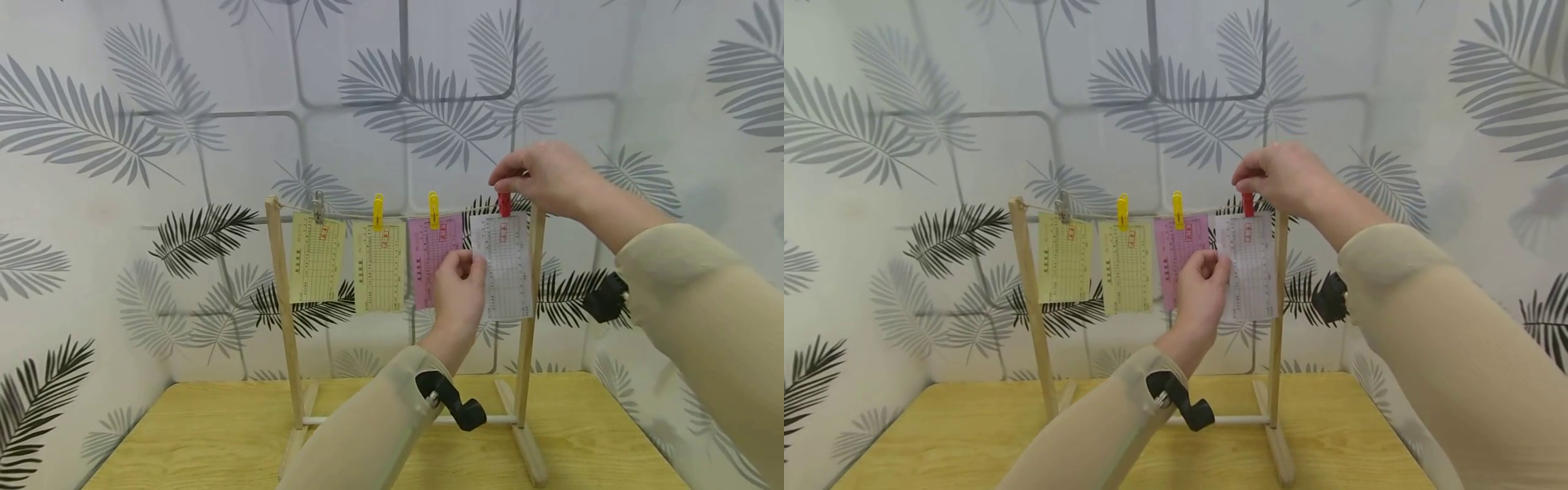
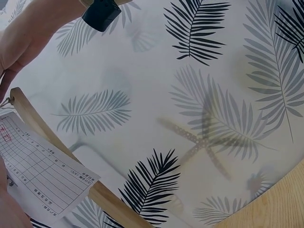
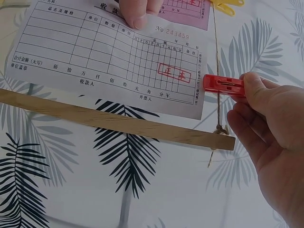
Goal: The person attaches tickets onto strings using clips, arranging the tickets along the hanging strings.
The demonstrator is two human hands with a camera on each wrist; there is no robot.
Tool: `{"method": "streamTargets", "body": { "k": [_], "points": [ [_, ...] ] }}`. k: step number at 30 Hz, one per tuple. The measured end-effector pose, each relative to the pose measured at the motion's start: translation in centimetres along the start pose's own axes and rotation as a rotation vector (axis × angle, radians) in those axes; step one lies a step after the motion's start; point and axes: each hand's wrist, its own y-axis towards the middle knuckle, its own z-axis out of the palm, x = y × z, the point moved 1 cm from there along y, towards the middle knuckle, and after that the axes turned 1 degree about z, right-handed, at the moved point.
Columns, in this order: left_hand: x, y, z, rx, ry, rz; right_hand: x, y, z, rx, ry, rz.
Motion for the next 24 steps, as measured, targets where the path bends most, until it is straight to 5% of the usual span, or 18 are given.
{"method": "streamTargets", "body": {
  "k": [15,24],
  "points": [
    [-0.05,0.18,-0.05,0.009,0.039,-0.001,-0.06,0.09,0.27,0.012,0.005,0.0],
    [-0.26,0.05,-0.06,0.02,-0.019,-0.011,0.02,0.02,0.5,0.033,0.005,-0.002]
  ]
}}
